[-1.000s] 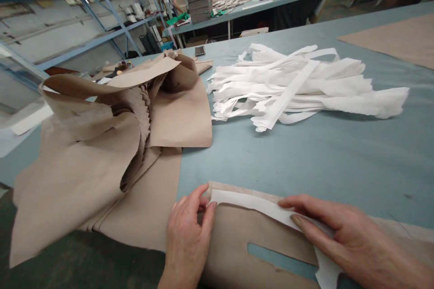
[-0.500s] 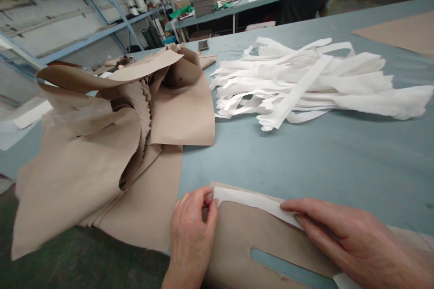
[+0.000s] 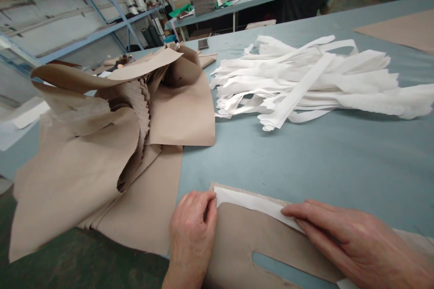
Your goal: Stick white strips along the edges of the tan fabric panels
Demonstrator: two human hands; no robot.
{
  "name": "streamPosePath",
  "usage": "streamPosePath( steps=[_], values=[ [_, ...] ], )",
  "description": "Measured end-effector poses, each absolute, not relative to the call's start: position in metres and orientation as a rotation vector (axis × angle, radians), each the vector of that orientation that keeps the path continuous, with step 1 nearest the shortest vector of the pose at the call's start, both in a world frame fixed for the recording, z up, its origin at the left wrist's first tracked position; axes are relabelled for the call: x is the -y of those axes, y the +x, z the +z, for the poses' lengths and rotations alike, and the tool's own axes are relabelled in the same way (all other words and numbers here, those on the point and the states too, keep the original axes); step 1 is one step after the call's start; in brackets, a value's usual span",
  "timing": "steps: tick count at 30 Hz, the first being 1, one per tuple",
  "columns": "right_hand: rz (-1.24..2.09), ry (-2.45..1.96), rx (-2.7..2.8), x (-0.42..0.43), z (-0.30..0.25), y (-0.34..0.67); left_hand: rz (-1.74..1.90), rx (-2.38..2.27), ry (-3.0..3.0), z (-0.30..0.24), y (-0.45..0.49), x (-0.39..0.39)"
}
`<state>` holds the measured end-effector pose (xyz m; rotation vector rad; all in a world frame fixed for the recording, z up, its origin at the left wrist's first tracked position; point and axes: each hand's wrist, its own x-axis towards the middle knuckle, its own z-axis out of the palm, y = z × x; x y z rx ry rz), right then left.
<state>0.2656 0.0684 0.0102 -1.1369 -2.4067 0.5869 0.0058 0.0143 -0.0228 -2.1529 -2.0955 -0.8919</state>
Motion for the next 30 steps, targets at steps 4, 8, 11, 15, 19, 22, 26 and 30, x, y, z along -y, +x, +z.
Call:
streamPosePath(
  steps=[4, 8, 11, 15, 19, 22, 26, 30],
  values=[
    [0.704, -1.207, 2.371, -0.0696, 0.0085, 0.2675, -0.863, 2.122, -2.151, -0.0227, 0.0053, -0.0138],
    [0.833, -1.299, 2.276, -0.0725, 0.0102, 0.2697, -0.872, 2.144, -2.14, -0.0233, 0.0055, -0.0138],
    [0.923, -1.332, 2.226, -0.0748, 0.0136, 0.2701, -0.883, 2.146, -2.14, -0.0235, 0.0056, -0.0143],
    [0.899, -1.345, 2.223, -0.0759, 0.0149, 0.268, -0.884, 2.14, -2.133, -0.0239, 0.0049, -0.0146],
    [0.855, -1.341, 2.245, -0.0754, 0.0119, 0.2658, -0.876, 2.14, -2.113, -0.0249, 0.0037, -0.0145],
    [0.839, -1.34, 2.249, -0.0749, 0.0088, 0.2657, -0.879, 2.146, -2.106, -0.0253, 0.0033, -0.0146],
    [0.82, -1.323, 2.265, -0.0746, 0.0064, 0.2656, -0.88, 2.136, -2.105, -0.0252, 0.0034, -0.0149],
    [0.8, -1.335, 2.28, -0.0746, 0.007, 0.2649, -0.879, 2.14, -2.094, -0.0258, 0.0038, -0.0151]
  ],
)
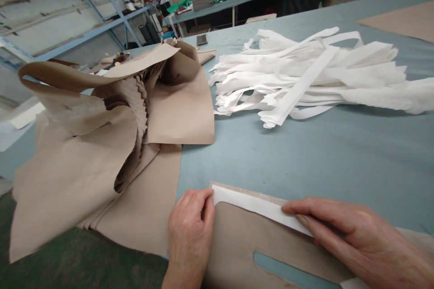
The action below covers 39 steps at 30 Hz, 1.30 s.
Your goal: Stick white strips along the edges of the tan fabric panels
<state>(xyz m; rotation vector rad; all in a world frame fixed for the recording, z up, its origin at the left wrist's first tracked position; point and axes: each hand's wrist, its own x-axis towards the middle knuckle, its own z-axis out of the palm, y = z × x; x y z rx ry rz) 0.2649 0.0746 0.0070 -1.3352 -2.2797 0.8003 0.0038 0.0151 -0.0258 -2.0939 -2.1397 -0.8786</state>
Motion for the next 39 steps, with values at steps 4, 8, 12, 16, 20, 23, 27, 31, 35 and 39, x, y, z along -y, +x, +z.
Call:
streamPosePath(
  steps=[4, 8, 12, 16, 20, 23, 27, 31, 35, 39],
  values=[
    [0.785, -1.332, 2.278, -0.0743, 0.0067, 0.2649, -0.875, 2.133, -2.095, -0.027, 0.0043, -0.0151],
    [0.775, -1.321, 2.291, -0.0739, 0.0045, 0.265, -0.853, 2.136, -2.099, -0.0277, 0.0047, -0.0149],
    [0.764, -1.327, 2.313, -0.0735, 0.0032, 0.2656, -0.865, 2.142, -2.09, -0.0279, 0.0046, -0.0145],
    [0.75, -1.308, 2.306, -0.0728, 0.005, 0.2667, -0.877, 2.131, -2.094, -0.028, 0.0043, -0.014],
    [0.758, -1.316, 2.295, -0.0715, 0.005, 0.2678, -0.865, 2.134, -2.081, -0.0284, 0.0044, -0.0137],
    [0.742, -1.312, 2.308, -0.0706, 0.0028, 0.2682, -0.864, 2.135, -2.084, -0.0283, 0.0049, -0.014],
    [0.708, -1.306, 2.328, -0.0696, 0.0007, 0.2684, -0.859, 2.133, -2.079, -0.0276, 0.0053, -0.0145],
    [0.677, -1.263, 2.34, -0.0707, 0.0008, 0.2679, -0.84, 2.128, -2.077, -0.0281, 0.005, -0.0142],
    [0.655, -1.228, 2.348, -0.0716, 0.0022, 0.266, -0.825, 2.117, -2.09, -0.0299, 0.0055, -0.0141],
    [0.654, -1.224, 2.38, -0.0703, 0.0042, 0.2647, -0.819, 2.126, -2.115, -0.0311, 0.0067, -0.0131]
  ],
)
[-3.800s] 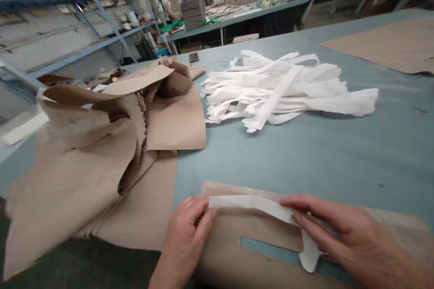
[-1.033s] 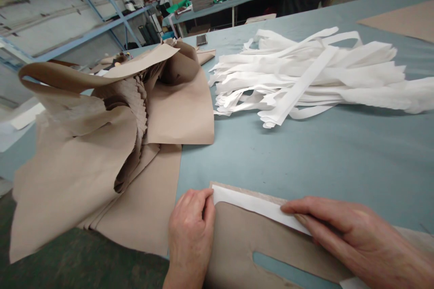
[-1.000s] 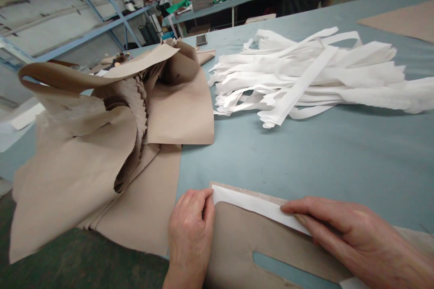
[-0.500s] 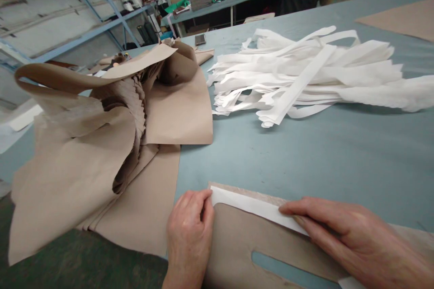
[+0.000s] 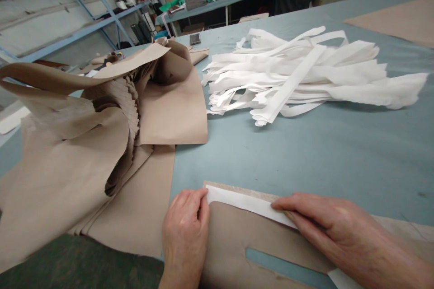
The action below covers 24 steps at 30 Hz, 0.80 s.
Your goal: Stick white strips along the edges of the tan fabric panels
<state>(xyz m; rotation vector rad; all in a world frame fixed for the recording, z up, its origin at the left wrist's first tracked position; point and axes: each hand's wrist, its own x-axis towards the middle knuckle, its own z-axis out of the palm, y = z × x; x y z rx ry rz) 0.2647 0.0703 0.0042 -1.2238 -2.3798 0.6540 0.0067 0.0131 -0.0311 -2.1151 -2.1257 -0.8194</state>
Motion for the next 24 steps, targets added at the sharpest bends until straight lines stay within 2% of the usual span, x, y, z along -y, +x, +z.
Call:
streamPosePath(
  steps=[24],
  values=[
    [0.464, -1.115, 2.516, -0.069, 0.005, 0.279, -0.748, 1.999, -2.115, -0.034, -0.001, -0.012]
  ],
)
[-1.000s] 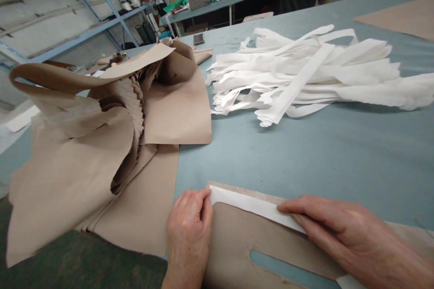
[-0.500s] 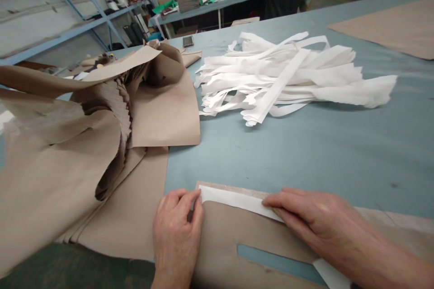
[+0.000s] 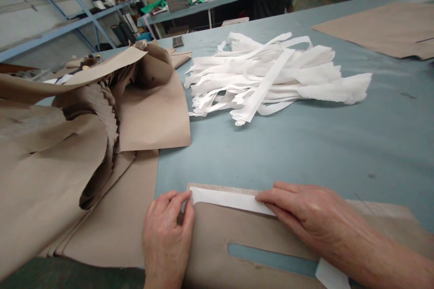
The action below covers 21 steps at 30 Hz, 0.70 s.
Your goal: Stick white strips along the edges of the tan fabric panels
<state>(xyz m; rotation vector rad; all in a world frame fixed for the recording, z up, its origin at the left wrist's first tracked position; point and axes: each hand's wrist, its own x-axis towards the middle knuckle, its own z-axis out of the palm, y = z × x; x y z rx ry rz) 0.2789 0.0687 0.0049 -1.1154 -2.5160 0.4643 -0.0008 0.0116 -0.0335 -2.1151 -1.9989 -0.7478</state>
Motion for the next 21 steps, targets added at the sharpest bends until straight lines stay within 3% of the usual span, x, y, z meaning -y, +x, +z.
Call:
streamPosePath(
  steps=[21],
  values=[
    [0.37, -1.07, 2.498, -0.066, 0.003, 0.282, -0.625, 2.06, -2.113, -0.028, 0.005, -0.013]
  ],
)
